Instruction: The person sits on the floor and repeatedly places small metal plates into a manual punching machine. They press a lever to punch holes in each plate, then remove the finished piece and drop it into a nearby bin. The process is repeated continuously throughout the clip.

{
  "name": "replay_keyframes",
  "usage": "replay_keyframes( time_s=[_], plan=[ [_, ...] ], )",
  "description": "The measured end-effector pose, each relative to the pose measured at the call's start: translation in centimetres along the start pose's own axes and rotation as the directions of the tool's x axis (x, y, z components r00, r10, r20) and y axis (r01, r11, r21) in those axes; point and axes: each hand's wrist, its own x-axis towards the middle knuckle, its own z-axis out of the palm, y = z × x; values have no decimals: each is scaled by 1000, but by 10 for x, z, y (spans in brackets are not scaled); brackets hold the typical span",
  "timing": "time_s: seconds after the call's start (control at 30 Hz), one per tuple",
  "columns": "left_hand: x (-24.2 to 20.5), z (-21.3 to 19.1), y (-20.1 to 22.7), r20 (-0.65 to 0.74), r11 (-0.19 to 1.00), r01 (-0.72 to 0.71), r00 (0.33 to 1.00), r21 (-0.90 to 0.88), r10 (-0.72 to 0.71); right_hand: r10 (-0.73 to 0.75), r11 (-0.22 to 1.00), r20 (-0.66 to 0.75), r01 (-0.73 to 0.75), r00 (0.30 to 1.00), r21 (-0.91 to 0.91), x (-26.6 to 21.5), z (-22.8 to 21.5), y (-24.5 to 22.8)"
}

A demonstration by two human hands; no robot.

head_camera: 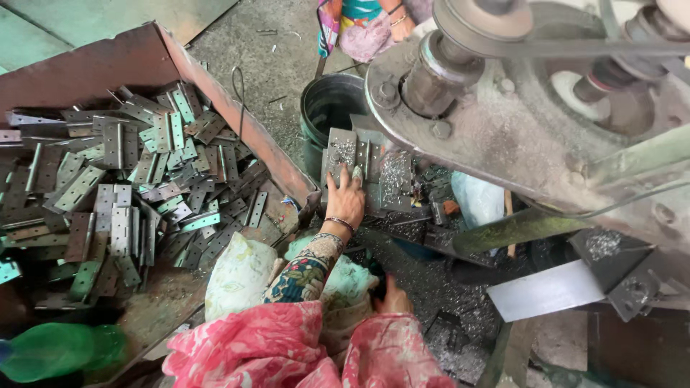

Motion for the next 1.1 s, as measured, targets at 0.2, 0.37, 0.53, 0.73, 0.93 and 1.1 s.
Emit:
replay_keyframes(
  time_s=[0.2, 0.37, 0.53, 0.73, 0.93, 1.1],
  plan=[
    [28, 11, -5, -117, 998, 24, 993, -63, -32, 10, 995, 39, -6, 999, -103, 8, -31, -8],
    [38, 17, -4, -76, 999, 11, 997, -52, -15, 38, 999, 6, -38, 999, 21, 0, 12, 5],
    [29, 14, -12, -168, 997, 4, 986, -82, -17, 57, 997, -75, -61, 996, -54, 3, 25, 5],
    [-7, 3, -63, -325, 948, -112, 946, -298, 9, 108, 992, 176, -95, 978, -78, -8, -59, -29],
    [-94, 44, -190, -486, 848, 30, 809, -529, -332, 64, 954, 137, -20, 988, -299, 1, -111, -58],
    [-151, 138, -226, -121, 737, 419, 823, -530, -555, 90, 939, 127, -42, 988, -340, 4, -114, -67]
  ],
)
